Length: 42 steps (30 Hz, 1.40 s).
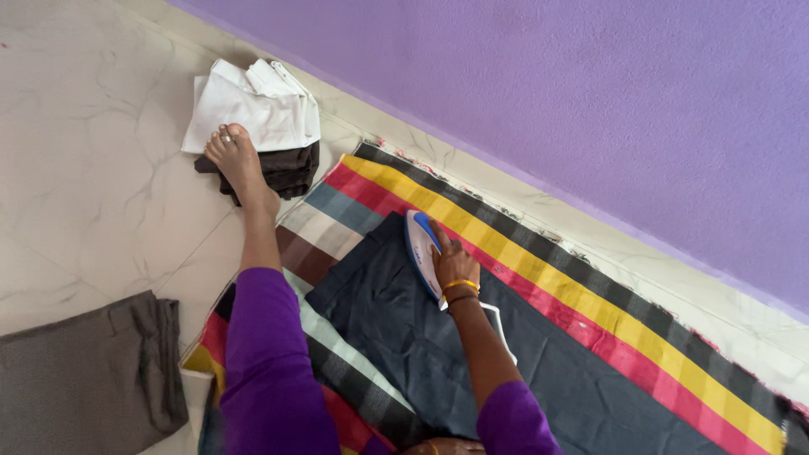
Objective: The person irons a pair of black trousers and then a pair of brown trousers on a striped mat on the floor. They use a handheld iron to smooth the fabric, fold the trousers, and place them aside.
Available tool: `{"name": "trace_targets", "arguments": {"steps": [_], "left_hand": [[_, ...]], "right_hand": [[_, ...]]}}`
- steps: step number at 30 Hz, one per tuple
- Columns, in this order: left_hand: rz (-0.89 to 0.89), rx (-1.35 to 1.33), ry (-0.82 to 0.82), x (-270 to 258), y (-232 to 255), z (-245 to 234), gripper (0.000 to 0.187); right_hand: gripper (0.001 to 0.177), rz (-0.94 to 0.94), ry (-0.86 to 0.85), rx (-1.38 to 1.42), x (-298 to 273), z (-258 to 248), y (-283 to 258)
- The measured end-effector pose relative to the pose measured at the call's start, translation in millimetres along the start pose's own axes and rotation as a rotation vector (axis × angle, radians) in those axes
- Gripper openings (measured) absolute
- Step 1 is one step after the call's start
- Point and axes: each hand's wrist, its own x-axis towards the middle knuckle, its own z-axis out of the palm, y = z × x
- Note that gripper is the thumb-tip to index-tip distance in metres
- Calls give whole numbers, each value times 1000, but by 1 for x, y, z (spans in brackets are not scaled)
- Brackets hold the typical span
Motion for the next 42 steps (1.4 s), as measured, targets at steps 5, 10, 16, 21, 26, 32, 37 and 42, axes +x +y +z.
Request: {"name": "trace_targets", "arguments": {"steps": [5, 10, 16, 21, 26, 32, 37, 42], "left_hand": [[-235, -466, -42, -10, 7, -12, 58], [-204, -317, -66, -2, 8, -18, 57], [-339, -741, 41, 2, 13, -26, 65], [-71, -325, 88, -11, -2, -26, 51], [-211, -363, 124, 1, -10, -14, 43], [-204, -342, 75, -19, -9, -26, 55], [-609, -992, 120, -17, 18, -79, 90], [-560, -865, 13, -29, 29, -103, 95]], "right_hand": [[66, 80, -193, 47, 15, -1, 7], [66, 118, -237, 72, -23, -16, 61], [68, 194, -251, 38, -129, -45, 113], [66, 168, -196, 130, -214, -77, 141], [66, 74, -243, 189, -256, -98, 149], [60, -163, -292, 76, -252, -108, 84], [58, -363, -271, 246, -217, -93, -2], [56, -507, -136, 226, -185, -63, -66]]}}
